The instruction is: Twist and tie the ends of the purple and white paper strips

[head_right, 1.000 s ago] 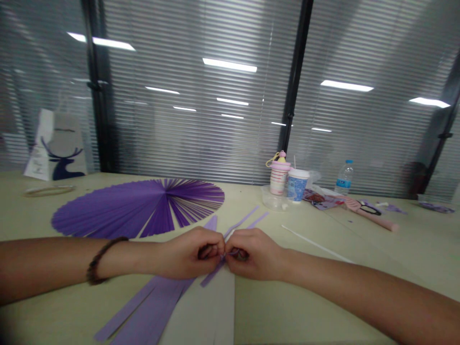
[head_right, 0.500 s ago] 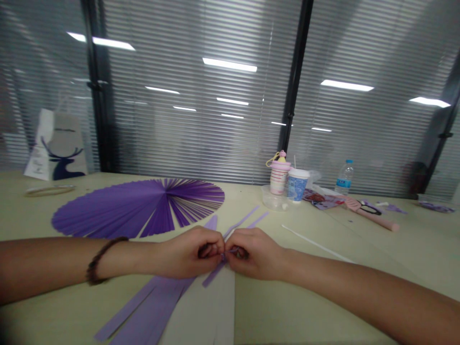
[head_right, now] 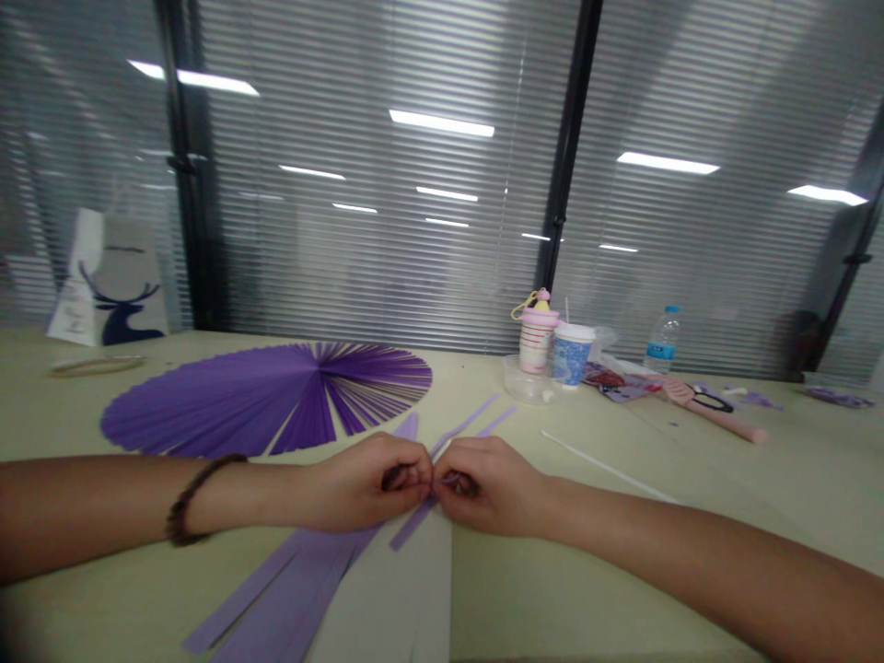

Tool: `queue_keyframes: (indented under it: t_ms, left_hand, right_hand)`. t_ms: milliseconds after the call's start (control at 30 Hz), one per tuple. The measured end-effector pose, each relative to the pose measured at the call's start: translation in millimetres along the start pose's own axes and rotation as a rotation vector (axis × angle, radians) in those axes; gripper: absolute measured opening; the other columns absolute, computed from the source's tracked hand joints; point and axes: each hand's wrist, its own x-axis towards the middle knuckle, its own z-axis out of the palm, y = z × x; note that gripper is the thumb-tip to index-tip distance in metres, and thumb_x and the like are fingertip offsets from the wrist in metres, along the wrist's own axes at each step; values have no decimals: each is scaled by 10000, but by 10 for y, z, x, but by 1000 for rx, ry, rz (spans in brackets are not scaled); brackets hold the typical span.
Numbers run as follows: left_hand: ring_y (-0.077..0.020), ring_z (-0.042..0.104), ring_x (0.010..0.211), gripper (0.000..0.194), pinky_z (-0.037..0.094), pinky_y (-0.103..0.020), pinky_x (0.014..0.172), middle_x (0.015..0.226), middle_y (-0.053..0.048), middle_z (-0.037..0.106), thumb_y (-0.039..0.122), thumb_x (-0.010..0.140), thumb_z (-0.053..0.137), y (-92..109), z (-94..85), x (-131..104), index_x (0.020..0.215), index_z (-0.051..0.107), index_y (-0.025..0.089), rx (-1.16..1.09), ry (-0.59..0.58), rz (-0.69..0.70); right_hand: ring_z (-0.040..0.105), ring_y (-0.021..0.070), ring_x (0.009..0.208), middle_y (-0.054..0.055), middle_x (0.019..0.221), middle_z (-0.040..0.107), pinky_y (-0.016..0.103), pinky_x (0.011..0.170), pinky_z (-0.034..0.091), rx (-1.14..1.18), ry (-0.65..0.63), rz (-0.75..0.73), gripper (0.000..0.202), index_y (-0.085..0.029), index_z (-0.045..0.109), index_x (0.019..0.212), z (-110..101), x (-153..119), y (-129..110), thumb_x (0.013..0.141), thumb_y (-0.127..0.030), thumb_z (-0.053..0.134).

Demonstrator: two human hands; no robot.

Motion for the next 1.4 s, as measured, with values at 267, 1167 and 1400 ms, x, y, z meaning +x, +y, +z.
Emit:
queue_keyframes:
  t_ms: [267, 1167, 1400]
  left_hand:
    - [-33, 334, 443, 70, 243, -132, 401, 499, 66, 389, 124, 720, 443, 3, 2, 7, 727, 512, 114, -17, 17, -14]
    - [-33, 337, 451, 40, 242, -136, 406, 509, 72, 371, 89, 690, 445, -30, 20, 6, 690, 445, 128, -100, 17, -6]
    - [-36, 301, 461, 51, 232, -146, 414, 510, 72, 338, 80, 677, 447, -30, 9, 2, 662, 443, 129, -50, 5, 33]
  right_hand:
    - [427, 73, 531, -8, 605, 494, 176, 496, 330, -18, -19, -8, 36, -157, 500, 738, -17, 4, -11, 717, -142, 474]
    - [425, 69, 532, -10, 596, 497, 177, 508, 318, -13, -4, -3, 69, -143, 536, 778, -5, -1, -11, 755, -186, 488]
    - [422, 74, 553, -1, 611, 490, 180, 516, 320, 7, -29, -45, 49, -143, 516, 749, -9, 19, -21, 748, -148, 467]
